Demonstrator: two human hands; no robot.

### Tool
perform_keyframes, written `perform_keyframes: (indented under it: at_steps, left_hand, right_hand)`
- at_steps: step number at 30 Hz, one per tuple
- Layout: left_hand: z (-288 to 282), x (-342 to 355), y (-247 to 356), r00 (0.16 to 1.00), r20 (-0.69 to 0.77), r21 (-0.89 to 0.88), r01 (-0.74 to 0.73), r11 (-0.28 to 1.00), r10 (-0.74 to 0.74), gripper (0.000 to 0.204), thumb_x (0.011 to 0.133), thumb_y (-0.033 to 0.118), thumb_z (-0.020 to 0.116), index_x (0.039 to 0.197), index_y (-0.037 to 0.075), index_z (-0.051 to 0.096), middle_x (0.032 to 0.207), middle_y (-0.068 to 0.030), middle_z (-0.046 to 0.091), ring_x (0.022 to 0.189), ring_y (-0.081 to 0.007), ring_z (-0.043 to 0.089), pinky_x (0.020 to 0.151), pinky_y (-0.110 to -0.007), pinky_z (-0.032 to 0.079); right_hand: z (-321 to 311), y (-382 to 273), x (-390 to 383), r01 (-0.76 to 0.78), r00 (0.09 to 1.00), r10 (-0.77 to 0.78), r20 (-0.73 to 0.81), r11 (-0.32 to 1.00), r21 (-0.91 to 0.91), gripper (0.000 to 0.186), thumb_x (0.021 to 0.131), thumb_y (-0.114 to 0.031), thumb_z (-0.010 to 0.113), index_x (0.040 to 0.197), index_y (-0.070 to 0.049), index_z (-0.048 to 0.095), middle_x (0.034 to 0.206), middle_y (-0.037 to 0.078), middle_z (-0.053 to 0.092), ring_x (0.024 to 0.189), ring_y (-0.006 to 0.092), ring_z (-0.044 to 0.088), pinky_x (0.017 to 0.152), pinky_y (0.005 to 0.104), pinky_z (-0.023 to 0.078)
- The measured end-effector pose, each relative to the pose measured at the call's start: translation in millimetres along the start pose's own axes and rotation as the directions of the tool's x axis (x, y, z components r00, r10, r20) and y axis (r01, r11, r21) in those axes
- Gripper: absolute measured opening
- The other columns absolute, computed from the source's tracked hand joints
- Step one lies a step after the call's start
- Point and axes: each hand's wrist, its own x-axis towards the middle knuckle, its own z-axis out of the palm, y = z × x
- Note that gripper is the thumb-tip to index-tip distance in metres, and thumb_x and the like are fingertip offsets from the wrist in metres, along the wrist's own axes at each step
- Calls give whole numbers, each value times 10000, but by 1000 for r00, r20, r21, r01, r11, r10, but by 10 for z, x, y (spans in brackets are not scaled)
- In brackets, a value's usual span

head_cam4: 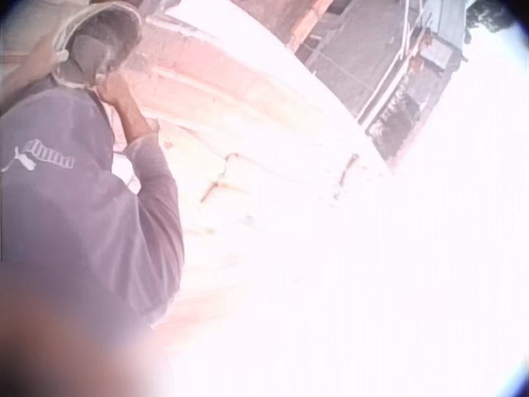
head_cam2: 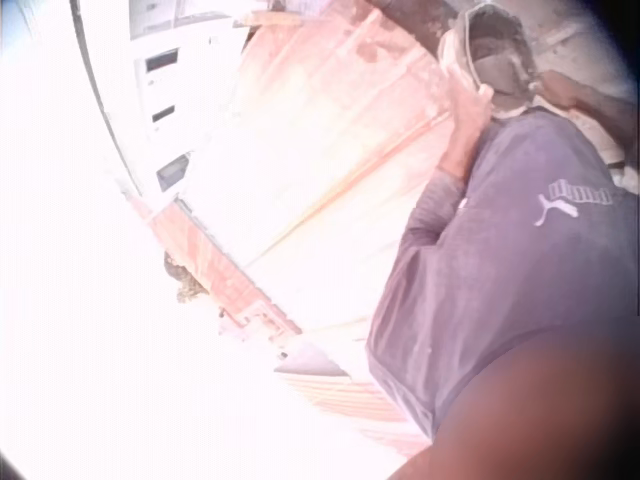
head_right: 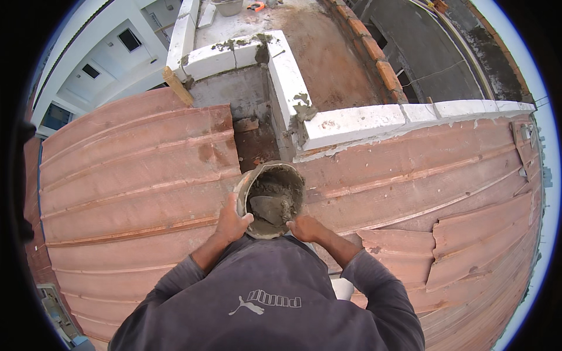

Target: The person scoops mortar from a bucket with a trowel and applies it to a low white wall on a rooftop. They walk along the roof, place bricks into the mortar, and remove broken roof tiles.

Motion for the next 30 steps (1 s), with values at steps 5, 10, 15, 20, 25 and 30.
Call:
perform_keyframes:
  at_steps: [5,10,15,20,25,30]
  left_hand:
    - [67,-24,-93,990,-24,-5,-136,991,136,683,823,159,763,1399,-4,433,1175,-307,661,1117,-474,664,959,-510,521]
    - [127,-42,-153,990,-72,-8,-125,992,124,648,829,150,761,1375,-6,450,1150,-300,668,1091,-468,671,945,-513,525]
    - [125,-82,-214,976,-189,-54,-125,991,112,601,817,137,763,1322,-18,476,1095,-270,670,1026,-424,684,917,-487,533]
    - [45,-77,-496,974,-154,-318,113,941,-169,611,776,142,776,1293,-12,489,1130,-245,686,1093,-387,686,940,-479,526]
    - [52,192,-769,884,-293,-455,206,866,-364,568,763,115,765,1248,-32,508,1139,-230,659,1053,-327,674,934,-435,531]
    - [-60,198,-1113,774,-276,-629,304,715,-571,596,791,76,740,1299,-17,443,1146,-190,609,1026,-284,626,884,-428,527]
  right_hand:
    - [-363,248,-191,-119,986,85,-146,962,-244,486,1054,-408,508,1124,49,658,922,342,714,856,542,699,795,593,566]
    - [-134,-45,-1,-85,996,84,-19,990,-109,464,1061,-385,480,1093,45,651,923,352,707,909,533,699,869,612,548]
    - [224,-242,125,187,980,-197,-14,903,387,449,1043,-362,545,1094,67,667,913,335,702,916,467,713,844,506,552]
    - [-95,-92,-71,258,966,-244,-83,894,366,376,930,-275,701,1154,27,695,958,289,713,917,443,698,861,484,548]
    - [-482,-328,152,50,990,-43,-137,997,53,376,883,-272,707,1088,42,686,1002,316,710,975,515,674,878,558,537]
    - [-910,-926,215,89,974,-109,-200,990,-106,385,911,-321,723,1046,36,679,902,291,704,911,485,680,826,554,536]
